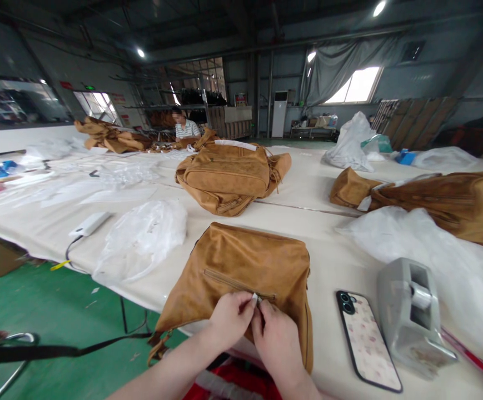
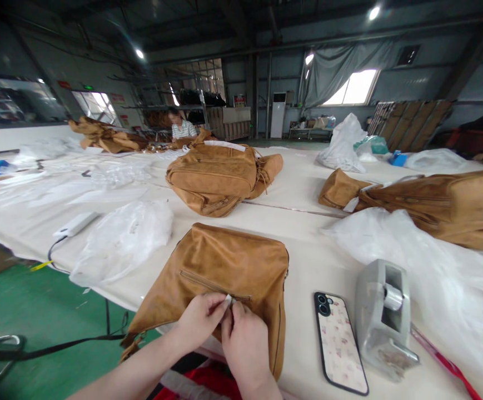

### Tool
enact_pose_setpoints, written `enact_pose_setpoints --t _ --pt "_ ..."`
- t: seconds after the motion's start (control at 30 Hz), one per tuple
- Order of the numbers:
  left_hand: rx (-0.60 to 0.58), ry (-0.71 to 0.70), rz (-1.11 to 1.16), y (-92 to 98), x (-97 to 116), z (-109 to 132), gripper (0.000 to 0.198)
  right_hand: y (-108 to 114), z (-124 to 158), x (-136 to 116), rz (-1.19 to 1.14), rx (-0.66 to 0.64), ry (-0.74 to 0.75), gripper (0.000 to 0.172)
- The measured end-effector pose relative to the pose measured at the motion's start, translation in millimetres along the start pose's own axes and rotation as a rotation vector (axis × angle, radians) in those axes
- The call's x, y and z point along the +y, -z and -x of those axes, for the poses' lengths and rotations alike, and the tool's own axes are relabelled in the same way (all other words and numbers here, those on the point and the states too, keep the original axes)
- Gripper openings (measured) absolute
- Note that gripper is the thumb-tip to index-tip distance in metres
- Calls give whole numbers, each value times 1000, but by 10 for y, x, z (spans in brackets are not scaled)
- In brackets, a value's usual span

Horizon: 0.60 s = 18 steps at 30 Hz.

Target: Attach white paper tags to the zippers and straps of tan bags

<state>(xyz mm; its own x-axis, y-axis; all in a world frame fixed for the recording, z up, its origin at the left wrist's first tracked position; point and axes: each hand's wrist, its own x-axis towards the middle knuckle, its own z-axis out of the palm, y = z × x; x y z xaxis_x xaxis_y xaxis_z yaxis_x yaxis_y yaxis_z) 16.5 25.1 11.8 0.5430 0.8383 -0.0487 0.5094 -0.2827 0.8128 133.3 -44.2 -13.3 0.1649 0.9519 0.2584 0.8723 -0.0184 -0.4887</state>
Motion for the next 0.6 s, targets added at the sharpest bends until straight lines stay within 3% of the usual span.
enact_pose_setpoints --t 0.23,0.47,0.6 --pt "-47 55 66 -59 -124 -114 29 27 11 22 -238 -59 -7 17" --pt "-87 6 109 -20 -102 -76 27 24 -98 187 -830 -152 -389 20" --pt "-72 -15 76 16 -69 -46 24 -66 -164 198 -946 -172 -462 18"
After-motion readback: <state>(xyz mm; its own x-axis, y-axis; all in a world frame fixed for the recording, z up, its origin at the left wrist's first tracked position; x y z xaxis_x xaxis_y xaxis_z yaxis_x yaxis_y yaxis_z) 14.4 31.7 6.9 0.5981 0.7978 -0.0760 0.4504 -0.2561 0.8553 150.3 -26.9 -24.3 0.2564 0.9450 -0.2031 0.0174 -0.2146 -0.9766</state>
